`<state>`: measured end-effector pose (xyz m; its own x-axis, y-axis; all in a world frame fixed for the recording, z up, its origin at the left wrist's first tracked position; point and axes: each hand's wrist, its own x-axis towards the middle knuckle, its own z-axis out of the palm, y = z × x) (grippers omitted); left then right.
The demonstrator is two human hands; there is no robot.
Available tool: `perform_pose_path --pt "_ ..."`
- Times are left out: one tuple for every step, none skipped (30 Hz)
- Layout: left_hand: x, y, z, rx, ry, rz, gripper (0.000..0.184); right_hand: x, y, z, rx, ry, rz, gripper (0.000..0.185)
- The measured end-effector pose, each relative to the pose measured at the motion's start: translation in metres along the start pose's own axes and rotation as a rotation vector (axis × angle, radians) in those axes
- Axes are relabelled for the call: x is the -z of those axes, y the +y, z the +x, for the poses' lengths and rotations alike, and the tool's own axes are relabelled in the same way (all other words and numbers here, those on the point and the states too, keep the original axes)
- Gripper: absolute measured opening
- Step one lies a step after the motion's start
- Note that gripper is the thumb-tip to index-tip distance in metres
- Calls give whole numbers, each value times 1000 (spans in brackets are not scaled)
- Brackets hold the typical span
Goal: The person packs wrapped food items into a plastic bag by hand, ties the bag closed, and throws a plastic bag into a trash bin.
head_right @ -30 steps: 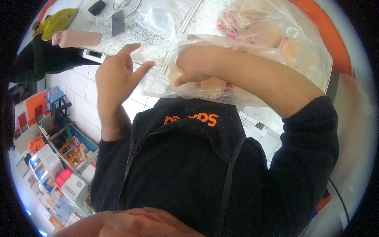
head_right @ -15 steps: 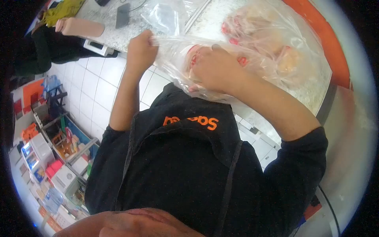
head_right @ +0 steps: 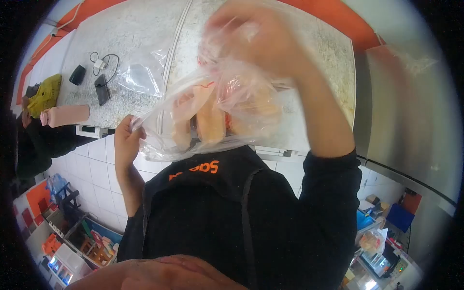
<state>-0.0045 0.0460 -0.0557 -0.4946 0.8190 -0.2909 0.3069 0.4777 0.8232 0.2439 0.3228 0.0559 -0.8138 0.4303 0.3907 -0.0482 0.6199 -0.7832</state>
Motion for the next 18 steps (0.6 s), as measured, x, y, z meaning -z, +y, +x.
perform_pose_path --pt "-4 -6 2 -41 12 -131 10 31 19 13 -265 142 -188 19" --pt "-6 -8 2 -87 23 -259 9 63 75 16 -403 147 -268 18" --pt "-7 -5 1 -93 23 -255 9 82 113 19 -504 -101 -458 18" --pt "-9 -1 -2 -92 23 -278 10 92 140 16 -600 -352 -646 19" --pt "-11 3 -5 -94 21 -304 10 92 162 -2 -614 -468 -718 20" --pt "-13 3 -6 -105 20 -304 10 87 182 -19 -628 -584 -790 21" --pt "-15 3 -8 -95 23 -331 12 81 194 -28 -628 -575 -798 21" --pt "-17 1 -9 -84 24 -356 13 74 204 -35 -756 -567 -914 22" --pt "-18 -4 -9 -67 21 -375 13 70 203 -37 -886 -558 -1025 25" --pt "-19 -6 -10 -70 17 -374 13 73 201 -38 -890 -554 -1025 25" --pt "-20 -9 -11 -81 25 -405 12 79 200 -41 -828 -610 -1081 25" --pt "-22 -10 -13 -87 30 -435 11 81 193 -43 -767 -670 -1132 27" --pt "-24 -9 -16 -79 22 -432 11 81 180 -43 -777 -676 -1125 27" --pt "-25 -6 -19 -64 55 -448 13 80 165 -41 -752 -647 -1146 26" --pt "-25 -3 -21 -50 93 -464 17 79 159 -41 -723 -618 -1168 25" --pt "-26 -1 -23 -43 95 -463 17 87 174 -49 -722 -624 -1164 25" --pt "-25 0 -24 -50 113 -510 23 100 198 -59 -551 -532 -1092 20" --pt "-24 1 -26 -58 135 -554 30 105 214 -62 -381 -439 -1014 17"
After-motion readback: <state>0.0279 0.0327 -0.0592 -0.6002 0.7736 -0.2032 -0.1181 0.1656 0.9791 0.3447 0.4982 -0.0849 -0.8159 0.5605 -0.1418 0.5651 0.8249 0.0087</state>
